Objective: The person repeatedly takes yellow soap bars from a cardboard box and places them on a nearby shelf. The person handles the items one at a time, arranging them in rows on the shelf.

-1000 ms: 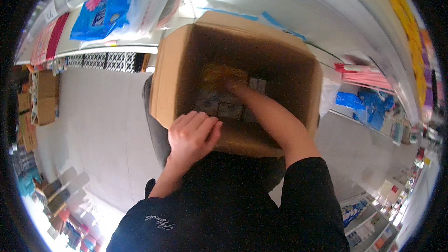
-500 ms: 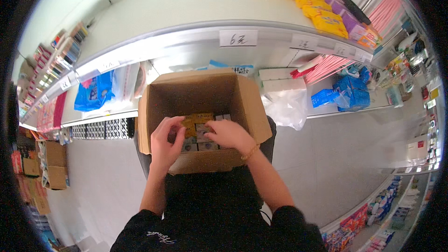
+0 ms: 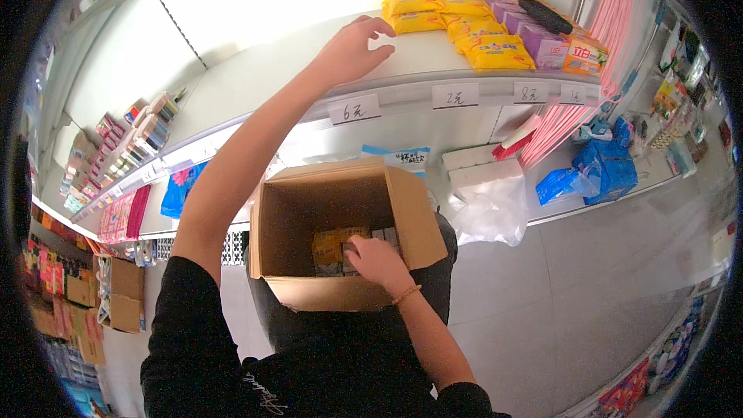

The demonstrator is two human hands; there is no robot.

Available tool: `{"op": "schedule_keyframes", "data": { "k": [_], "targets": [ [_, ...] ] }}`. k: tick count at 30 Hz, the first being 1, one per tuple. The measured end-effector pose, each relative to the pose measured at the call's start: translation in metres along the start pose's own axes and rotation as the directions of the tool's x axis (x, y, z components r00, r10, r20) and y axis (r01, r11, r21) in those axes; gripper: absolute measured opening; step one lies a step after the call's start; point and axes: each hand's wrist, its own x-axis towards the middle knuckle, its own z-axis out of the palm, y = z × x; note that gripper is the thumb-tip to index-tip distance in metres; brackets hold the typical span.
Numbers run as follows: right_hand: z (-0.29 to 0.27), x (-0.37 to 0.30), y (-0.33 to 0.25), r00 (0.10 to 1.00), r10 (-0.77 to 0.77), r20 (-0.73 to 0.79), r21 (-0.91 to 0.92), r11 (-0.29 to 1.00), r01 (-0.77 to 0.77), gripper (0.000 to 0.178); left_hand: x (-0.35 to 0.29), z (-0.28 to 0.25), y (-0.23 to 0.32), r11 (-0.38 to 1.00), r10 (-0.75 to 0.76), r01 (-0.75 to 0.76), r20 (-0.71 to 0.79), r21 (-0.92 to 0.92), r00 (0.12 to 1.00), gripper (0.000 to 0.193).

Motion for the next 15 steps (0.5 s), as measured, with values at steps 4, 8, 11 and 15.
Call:
{"op": "schedule_keyframes", "data": {
  "k": [4, 8, 11, 15],
  "targets": [
    [-0.001, -0.001, -0.007, 1.000, -0.028, -0.001, 0.008, 1.000, 0.028, 0.035, 0.028, 0.019, -0.004, 0.989, 0.066, -0.074, 0.064, 0.127, 0.996, 0.038],
    [0.000, -0.001, -0.001, 0.999, -0.031, -0.019, -0.002, 1.000, 0.031, 0.034, 0.048, 0.039, 0.041, 0.996, 0.066, -0.060, 0.079, -0.071, 0.995, 0.051],
    [0.003, 0.000, -0.003, 0.999, -0.038, -0.019, 0.027, 0.999, 0.038, 0.033, 0.055, 0.058, 0.065, 1.000, 0.023, -0.021, 0.144, -0.019, 0.989, 0.062],
    [0.002, -0.002, 0.000, 0.998, -0.033, -0.051, 0.000, 0.999, 0.033, 0.032, 0.066, 0.068, 0.082, 0.997, -0.052, 0.039, 0.204, 0.067, 0.978, 0.068]
  ]
}}
